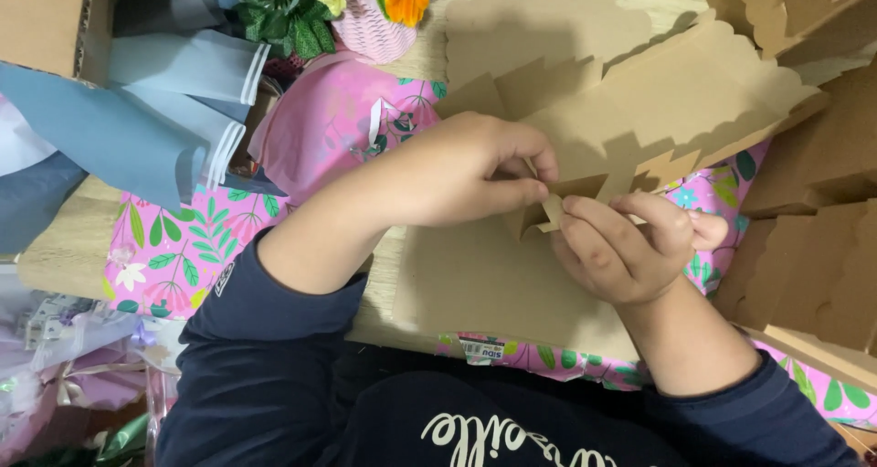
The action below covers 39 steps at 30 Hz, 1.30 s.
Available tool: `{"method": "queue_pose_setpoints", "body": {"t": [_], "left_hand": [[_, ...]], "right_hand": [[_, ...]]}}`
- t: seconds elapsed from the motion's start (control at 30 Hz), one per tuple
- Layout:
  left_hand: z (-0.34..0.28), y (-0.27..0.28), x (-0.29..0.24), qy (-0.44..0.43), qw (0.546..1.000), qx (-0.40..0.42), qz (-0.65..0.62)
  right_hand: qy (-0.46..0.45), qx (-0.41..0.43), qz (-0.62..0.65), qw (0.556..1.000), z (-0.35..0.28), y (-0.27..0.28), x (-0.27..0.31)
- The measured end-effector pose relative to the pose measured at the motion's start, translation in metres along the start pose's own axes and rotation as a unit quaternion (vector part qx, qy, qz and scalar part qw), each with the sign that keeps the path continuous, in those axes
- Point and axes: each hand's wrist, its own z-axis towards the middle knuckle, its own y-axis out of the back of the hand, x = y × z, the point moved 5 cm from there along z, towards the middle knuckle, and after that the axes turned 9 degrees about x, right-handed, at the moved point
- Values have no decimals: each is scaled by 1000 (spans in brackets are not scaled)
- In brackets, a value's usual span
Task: The person assembles a flat-pack cardboard box by folding the side flaps and securing the tabs into slots. They then fold the bottom flaps inward and tuck the final tab to close the base of the box. The process is performed by hand on a wooden table.
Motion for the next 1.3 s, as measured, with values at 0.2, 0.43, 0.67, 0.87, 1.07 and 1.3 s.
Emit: {"method": "queue_pose_setpoints", "body": {"t": [0.2,0.43,0.67,0.87,1.07,1.3], "left_hand": [[-3,1,-5,-12,998,-39,43],[-4,1,-15,1,998,-48,33],[-7,2,-15,0,997,-49,54],[-9,-2,-3,-5,975,-71,208],[-15,-8,11,4,948,-98,302],[-30,-22,22,60,946,-112,299]], "right_hand": [[-6,5,-25,1000,2,0,3],[-25,4,-65,998,12,1,4],[-66,39,-4,997,27,3,1],[-66,84,88,990,36,-3,-2],[-38,150,236,959,44,-13,-4],[-38,172,269,947,36,-23,3]]}}
